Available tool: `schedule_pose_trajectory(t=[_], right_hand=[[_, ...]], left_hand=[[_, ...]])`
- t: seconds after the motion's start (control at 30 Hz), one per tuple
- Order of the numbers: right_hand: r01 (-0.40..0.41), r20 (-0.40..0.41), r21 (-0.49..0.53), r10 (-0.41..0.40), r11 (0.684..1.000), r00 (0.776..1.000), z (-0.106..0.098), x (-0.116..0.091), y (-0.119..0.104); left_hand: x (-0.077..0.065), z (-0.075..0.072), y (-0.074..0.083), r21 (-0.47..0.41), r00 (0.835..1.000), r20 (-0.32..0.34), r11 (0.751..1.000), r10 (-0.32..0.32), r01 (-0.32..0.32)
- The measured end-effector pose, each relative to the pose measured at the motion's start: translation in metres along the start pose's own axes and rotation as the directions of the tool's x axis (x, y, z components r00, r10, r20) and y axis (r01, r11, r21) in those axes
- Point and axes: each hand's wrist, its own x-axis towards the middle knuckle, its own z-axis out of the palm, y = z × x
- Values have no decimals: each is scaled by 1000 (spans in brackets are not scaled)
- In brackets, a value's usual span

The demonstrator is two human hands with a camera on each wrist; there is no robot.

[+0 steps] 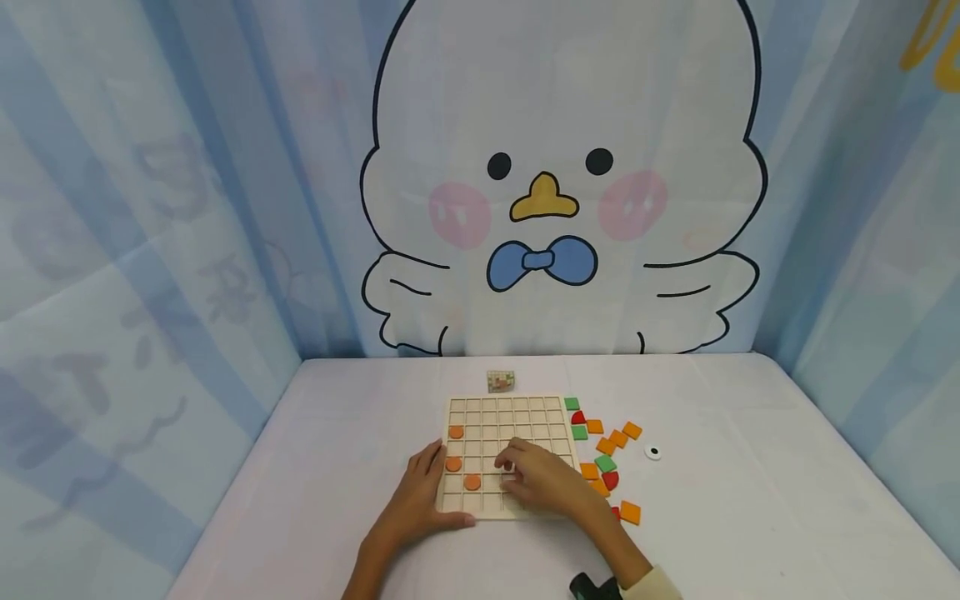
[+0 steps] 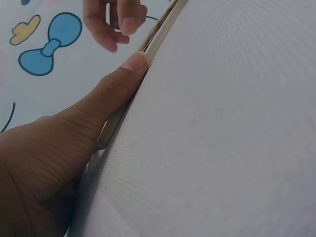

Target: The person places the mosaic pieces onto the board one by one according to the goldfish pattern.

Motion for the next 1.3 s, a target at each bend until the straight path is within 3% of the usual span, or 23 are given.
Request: schedule_pose_trajectory(t=[0.33,0.63,0.97,1.3], right_hand=[[-64,-60,-4,63,998,996,-17,-41,28],[-176,-87,54,181,983,980,-33,-74,57],[-338,-103,33,340,940,935,-42,-82,75],[-372,-131,2,369,928,920,-45,-75,84]], left_hand=[[-2,3,0,-19,999,25,999,-27,28],[-4,3,-1,14,999,39,1000,-28,27],[-2,2,-1,-22,999,28,999,-28,28],[0,1,1,-27,999,32,999,-39,40]])
